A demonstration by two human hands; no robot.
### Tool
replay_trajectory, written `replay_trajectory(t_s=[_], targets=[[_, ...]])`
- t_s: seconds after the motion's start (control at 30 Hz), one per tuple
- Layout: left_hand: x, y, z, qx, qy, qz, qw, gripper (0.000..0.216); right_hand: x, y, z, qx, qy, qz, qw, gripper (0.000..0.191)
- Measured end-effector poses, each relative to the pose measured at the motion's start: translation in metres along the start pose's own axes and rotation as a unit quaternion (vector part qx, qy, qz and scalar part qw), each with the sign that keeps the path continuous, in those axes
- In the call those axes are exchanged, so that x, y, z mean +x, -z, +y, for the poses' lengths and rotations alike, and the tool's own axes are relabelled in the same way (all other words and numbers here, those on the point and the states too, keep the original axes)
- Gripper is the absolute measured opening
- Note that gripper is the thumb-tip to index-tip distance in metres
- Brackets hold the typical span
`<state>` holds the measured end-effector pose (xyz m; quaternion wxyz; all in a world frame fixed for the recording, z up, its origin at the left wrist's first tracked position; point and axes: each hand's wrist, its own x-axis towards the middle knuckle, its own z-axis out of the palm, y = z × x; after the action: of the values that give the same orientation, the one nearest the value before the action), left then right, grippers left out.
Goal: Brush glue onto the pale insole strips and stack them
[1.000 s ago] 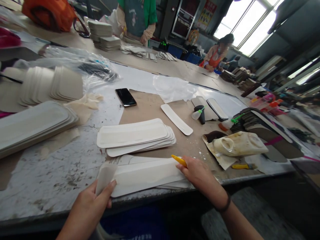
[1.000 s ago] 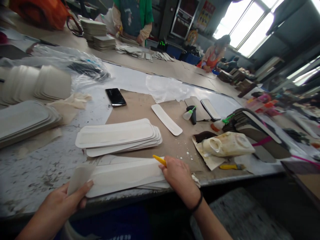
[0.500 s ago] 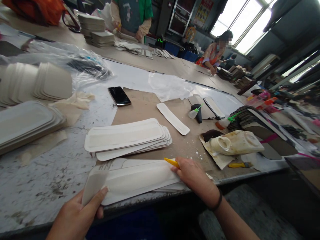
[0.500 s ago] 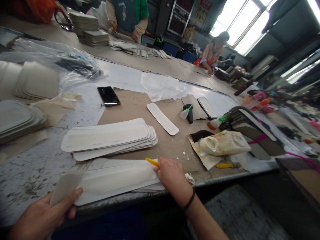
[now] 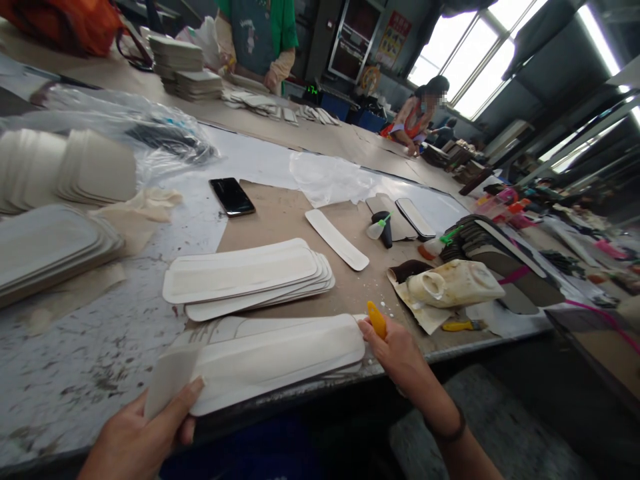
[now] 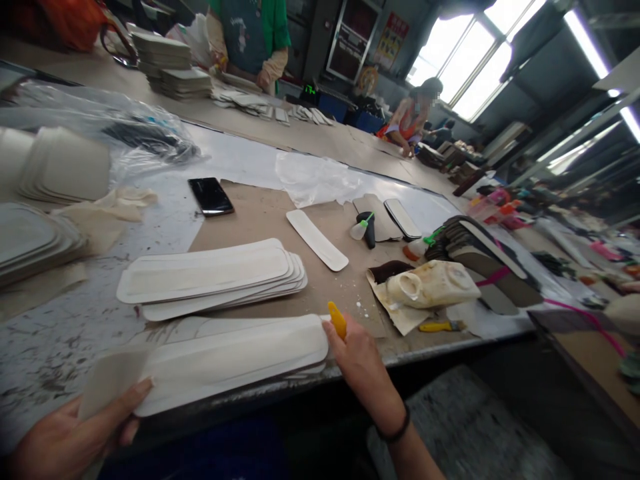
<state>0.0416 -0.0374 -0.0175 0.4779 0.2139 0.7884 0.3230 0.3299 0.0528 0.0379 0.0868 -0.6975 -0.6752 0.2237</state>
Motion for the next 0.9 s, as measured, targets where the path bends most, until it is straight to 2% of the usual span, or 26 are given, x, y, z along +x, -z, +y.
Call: replay_trajectory(t_s=[0.1, 0.2, 0.3, 0.4, 0.47, 0.57, 0.73, 0.8, 0.9], targets=[[-0.005, 0.000, 0.001, -0.038, 0.013, -0.010, 0.999, 0.048, -0.004, -0.002, 0.001, 0.115, -0.018, -0.049, 0.992, 0.038], [-0.013, 0.002, 0.005, -0.081, -0.014, -0.026, 0.996, 0.042, -0.007, -0.005, 0.000, 0.187, -0.068, -0.090, 0.976, 0.038], [-0.019, 0.006, 0.011, -0.125, -0.035, -0.075, 0.989, 0.040, -0.010, -0.007, -0.002, 0.218, -0.096, -0.080, 0.968, 0.041], [-0.021, 0.012, 0.016, -0.161, -0.019, -0.114, 0.980, 0.043, -0.013, -0.008, -0.003, 0.246, -0.109, -0.070, 0.961, 0.044], [-0.019, 0.015, 0.016, -0.172, -0.009, -0.120, 0.978, 0.040, -0.015, -0.010, -0.005, 0.278, -0.123, -0.065, 0.950, 0.045], [-0.013, 0.019, 0.012, -0.205, 0.012, -0.123, 0.971, 0.040, -0.017, -0.011, -0.009, 0.369, -0.139, -0.095, 0.914, 0.046], [-0.004, 0.023, 0.011, -0.267, 0.045, -0.182, 0.945, 0.046, -0.013, -0.015, -0.016, 0.536, -0.142, -0.164, 0.816, 0.046], [-0.002, 0.025, 0.015, -0.272, 0.051, -0.194, 0.941, 0.046, -0.007, -0.017, -0.018, 0.560, -0.144, -0.174, 0.797, 0.046], [0.003, 0.028, 0.022, -0.278, 0.051, -0.185, 0.941, 0.043, 0.004, -0.017, -0.023, 0.562, -0.150, -0.174, 0.795, 0.048]])
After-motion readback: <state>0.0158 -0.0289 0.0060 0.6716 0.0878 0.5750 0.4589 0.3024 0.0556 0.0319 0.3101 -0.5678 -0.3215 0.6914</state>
